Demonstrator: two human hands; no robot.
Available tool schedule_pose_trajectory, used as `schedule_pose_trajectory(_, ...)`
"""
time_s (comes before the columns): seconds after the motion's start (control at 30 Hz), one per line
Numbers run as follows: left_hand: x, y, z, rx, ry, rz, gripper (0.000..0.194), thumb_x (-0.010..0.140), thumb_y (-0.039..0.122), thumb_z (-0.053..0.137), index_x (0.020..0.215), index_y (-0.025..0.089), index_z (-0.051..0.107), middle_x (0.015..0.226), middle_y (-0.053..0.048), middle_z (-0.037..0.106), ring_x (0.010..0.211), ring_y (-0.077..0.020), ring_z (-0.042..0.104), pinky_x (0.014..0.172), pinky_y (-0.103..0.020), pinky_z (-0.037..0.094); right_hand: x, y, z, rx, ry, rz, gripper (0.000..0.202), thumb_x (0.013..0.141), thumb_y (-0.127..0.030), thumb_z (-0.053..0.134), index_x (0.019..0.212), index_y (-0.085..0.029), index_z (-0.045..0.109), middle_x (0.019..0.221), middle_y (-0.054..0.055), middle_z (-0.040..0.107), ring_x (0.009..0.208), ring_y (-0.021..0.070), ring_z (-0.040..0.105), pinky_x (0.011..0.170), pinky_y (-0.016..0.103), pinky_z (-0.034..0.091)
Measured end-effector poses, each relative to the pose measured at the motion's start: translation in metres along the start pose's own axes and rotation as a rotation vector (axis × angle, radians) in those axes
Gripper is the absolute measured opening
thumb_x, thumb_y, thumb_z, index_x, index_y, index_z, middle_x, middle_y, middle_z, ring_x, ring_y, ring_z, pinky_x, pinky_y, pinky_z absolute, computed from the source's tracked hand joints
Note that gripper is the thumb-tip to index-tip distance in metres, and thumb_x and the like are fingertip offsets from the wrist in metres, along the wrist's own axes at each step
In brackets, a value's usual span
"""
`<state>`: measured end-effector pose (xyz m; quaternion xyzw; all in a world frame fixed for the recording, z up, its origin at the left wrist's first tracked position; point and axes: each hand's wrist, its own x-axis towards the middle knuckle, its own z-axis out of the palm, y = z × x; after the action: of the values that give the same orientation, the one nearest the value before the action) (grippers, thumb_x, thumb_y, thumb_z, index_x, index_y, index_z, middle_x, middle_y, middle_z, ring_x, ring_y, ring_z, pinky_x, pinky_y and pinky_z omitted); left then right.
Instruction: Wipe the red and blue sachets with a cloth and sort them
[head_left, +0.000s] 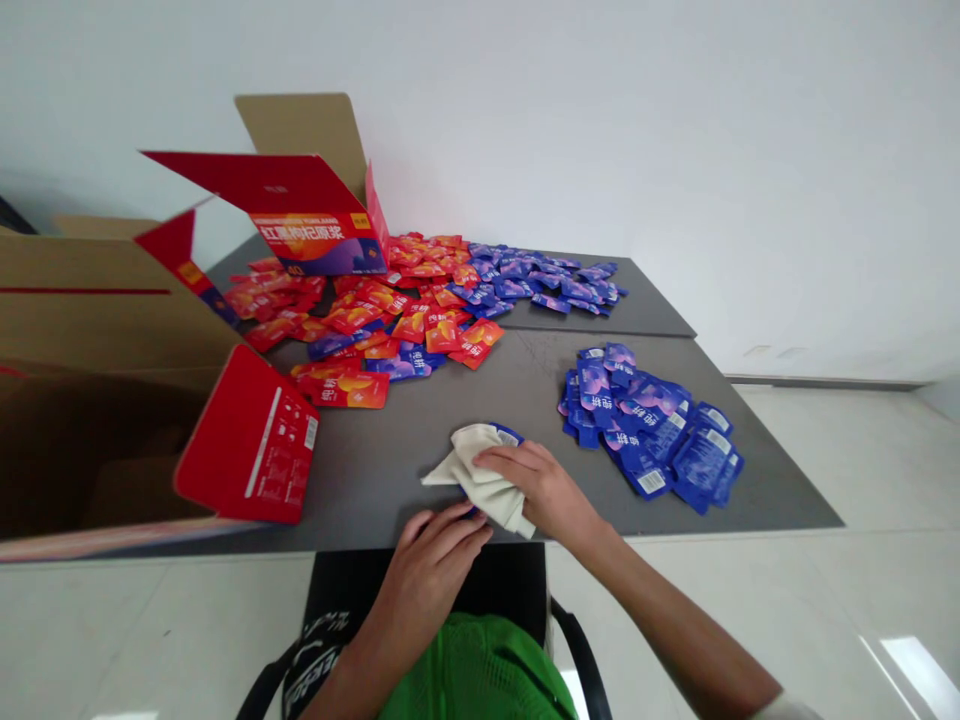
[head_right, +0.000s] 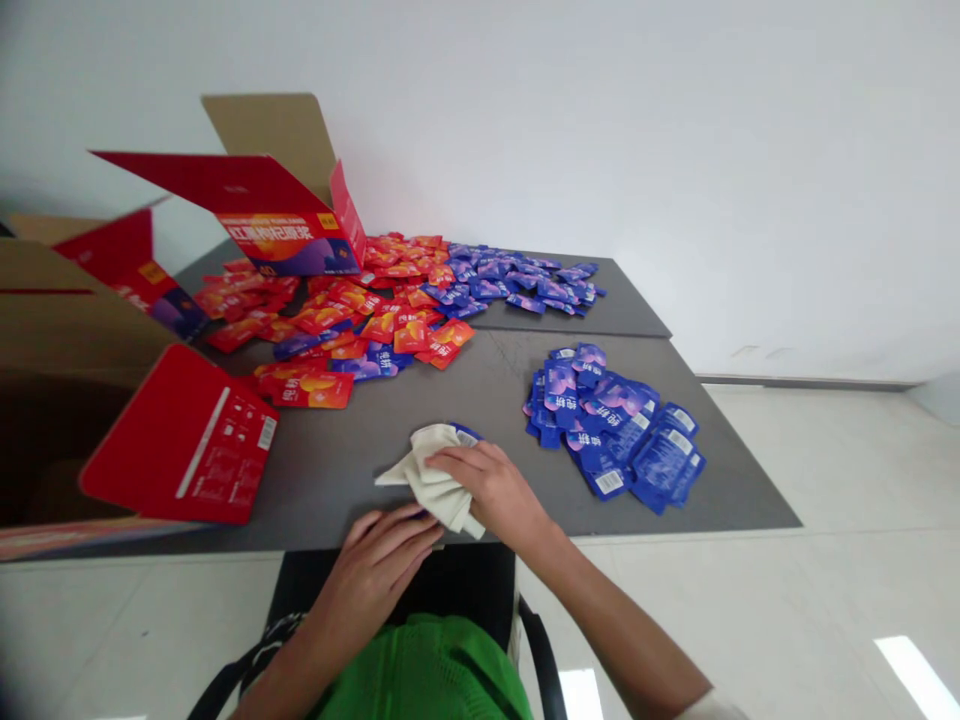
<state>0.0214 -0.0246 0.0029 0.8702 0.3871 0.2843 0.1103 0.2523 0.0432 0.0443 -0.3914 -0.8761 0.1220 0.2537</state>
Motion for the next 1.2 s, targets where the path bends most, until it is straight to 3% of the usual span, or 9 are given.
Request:
schedule_pose_trajectory(0.13, -0.002, -0.003, 0.003, 0.006, 0.015, -0.001, 0.027, 0.107, 0.019, 0.052, 0.124, 0.029, 0.071, 0.127, 0.0, 0.076, 0.127, -0.0205, 0.065, 0.101, -0.039, 0.044, 0.017, 0.038, -0.017, -0.131, 0.077, 0.075, 0.05, 0.093, -0.001, 0.06, 0.139, -0.02, 0.064, 0.136, 0.013, 0.072, 0.113, 0.0269, 0.07, 0.093, 0.042, 0.051)
schedule_pose_trajectory(0.2, -0.003, -0.003, 0.004, 0.006, 0.025, 0.004, 0.029, 0.108, 0.019, 0.051, 0.124, 0.029, 0.071, 0.127, 0.0, 0.076, 0.127, -0.0201, 0.066, 0.1, -0.038, 0.045, 0.022, 0.039, -0.027, -0.168, 0.152, 0.102, 0.048, 0.094, -0.004, 0.06, 0.139, -0.02, 0.064, 0.134, 0.013, 0.073, 0.113, 0.028, 0.069, 0.094, 0.043, 0.051)
schedule_pose_trajectory(0.3, -0.002, -0.001, 0.002, -0.003, 0.031, 0.004, 0.03, 0.108, 0.018, 0.048, 0.124, 0.029, 0.072, 0.126, 0.0, 0.077, 0.125, -0.0202, 0.066, 0.101, -0.038, 0.045, 0.017, 0.012, -0.027, -0.12, 0.204, 0.07, 0.05, 0.099, -0.011, 0.058, 0.147, -0.025, 0.057, 0.139, 0.012, 0.069, 0.116, 0.0274, 0.067, 0.095, 0.042, 0.05)
schedule_pose_trajectory(0.47, 0.001, 0.002, -0.001, -0.021, 0.019, -0.032, 0.029, 0.107, 0.02, 0.05, 0.12, 0.031, 0.074, 0.107, 0.001, 0.08, 0.103, -0.0205, 0.073, 0.096, -0.039, 0.047, 0.001, -0.022, -0.002, -0.015, -0.07, -0.115, 0.048, 0.1, -0.013, 0.059, 0.146, -0.028, 0.058, 0.14, 0.005, 0.07, 0.114, 0.0237, 0.067, 0.096, 0.038, 0.051)
schedule_pose_trajectory(0.7, 0.0, 0.0, 0.004, -0.024, 0.074, -0.023, 0.023, 0.107, 0.022, 0.055, 0.118, 0.029, 0.074, 0.123, 0.001, 0.078, 0.121, -0.0192, 0.07, 0.097, -0.037, 0.047, 0.029, 0.041, -0.023, -0.183, 0.106, 0.076, 0.045, 0.096, -0.007, 0.062, 0.139, -0.021, 0.066, 0.132, 0.011, 0.074, 0.102, 0.0275, 0.069, 0.088, 0.042, 0.052)
schedule_pose_trajectory(0.83, 0.002, 0.002, 0.002, -0.035, 0.088, -0.032, 0.023, 0.106, 0.022, 0.055, 0.118, 0.029, 0.074, 0.12, 0.002, 0.079, 0.118, -0.0197, 0.071, 0.096, -0.038, 0.048, 0.02, 0.011, -0.024, -0.119, 0.173, 0.02, 0.047, 0.1, -0.012, 0.057, 0.146, -0.025, 0.06, 0.139, 0.009, 0.07, 0.108, 0.026, 0.067, 0.09, 0.041, 0.052)
schedule_pose_trajectory(0.97, 0.003, 0.003, -0.001, -0.038, 0.059, -0.046, 0.027, 0.107, 0.021, 0.052, 0.116, 0.03, 0.076, 0.105, 0.001, 0.081, 0.1, -0.0188, 0.074, 0.094, -0.038, 0.049, -0.001, -0.021, -0.003, -0.034, -0.06, -0.136, 0.049, 0.1, -0.013, 0.059, 0.146, -0.029, 0.059, 0.137, 0.005, 0.072, 0.108, 0.0223, 0.069, 0.093, 0.037, 0.054)
schedule_pose_trajectory(1.07, 0.003, 0.001, 0.0, -0.039, 0.029, -0.067, 0.027, 0.107, 0.023, 0.052, 0.118, 0.031, 0.076, 0.112, 0.0, 0.081, 0.108, -0.0196, 0.073, 0.095, -0.038, 0.05, 0.004, 0.0, 0.0, -0.032, -0.044, -0.098, 0.046, 0.099, -0.013, 0.061, 0.142, -0.028, 0.062, 0.135, 0.006, 0.073, 0.105, 0.0223, 0.069, 0.091, 0.037, 0.055)
schedule_pose_trajectory(1.2, 0.001, 0.001, 0.003, -0.036, 0.037, -0.071, 0.025, 0.107, 0.022, 0.054, 0.117, 0.03, 0.075, 0.121, 0.0, 0.079, 0.12, -0.0203, 0.071, 0.097, -0.038, 0.049, 0.027, 0.038, -0.018, -0.164, 0.111, 0.026, 0.047, 0.097, -0.009, 0.06, 0.14, -0.024, 0.065, 0.131, 0.01, 0.074, 0.098, 0.0259, 0.069, 0.086, 0.041, 0.054)
